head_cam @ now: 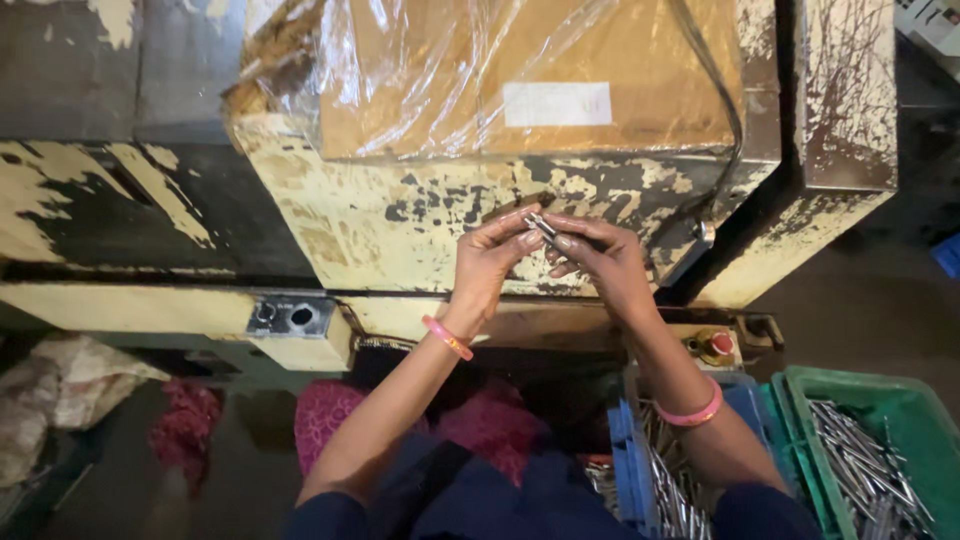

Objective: The person sits on the floor and repeatedly operates a press machine by inserting metal rods into a slot, pressing a control button, and retrieving the processed rods. The rods are then placed into a green plastic bin.

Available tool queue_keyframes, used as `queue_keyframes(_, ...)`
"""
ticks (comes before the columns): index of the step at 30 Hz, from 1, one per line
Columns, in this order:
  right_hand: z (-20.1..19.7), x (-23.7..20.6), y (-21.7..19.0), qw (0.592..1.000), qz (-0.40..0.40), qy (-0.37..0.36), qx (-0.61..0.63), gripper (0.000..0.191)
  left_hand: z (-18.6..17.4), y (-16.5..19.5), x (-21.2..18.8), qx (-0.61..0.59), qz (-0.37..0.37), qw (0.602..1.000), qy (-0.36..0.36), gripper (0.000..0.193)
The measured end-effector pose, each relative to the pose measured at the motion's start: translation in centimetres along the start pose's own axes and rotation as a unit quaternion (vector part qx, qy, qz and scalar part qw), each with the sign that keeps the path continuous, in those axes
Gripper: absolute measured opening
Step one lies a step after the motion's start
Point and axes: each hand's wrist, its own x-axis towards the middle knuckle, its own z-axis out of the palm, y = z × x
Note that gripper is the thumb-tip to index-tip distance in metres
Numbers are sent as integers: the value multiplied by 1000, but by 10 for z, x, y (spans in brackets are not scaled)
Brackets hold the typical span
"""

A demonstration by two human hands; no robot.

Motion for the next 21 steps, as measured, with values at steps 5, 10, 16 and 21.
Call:
queue_keyframes(5,0,2,-7,999,-18,20,48,32,14,14,8,87,51,995,-16,43)
queue_keyframes(10,-21,-6,-11,996,-29,61,49,35,40,8,24,52,75,993,-74,46)
queue_keyframes(16,-44,-8,-17,988,-20,68,135,40,67,8,38,90,81,989,-85,53)
queue_keyframes(21,-59,-12,-27,977,-44,87,190,42,94,12,52,72,72,988,-118,55)
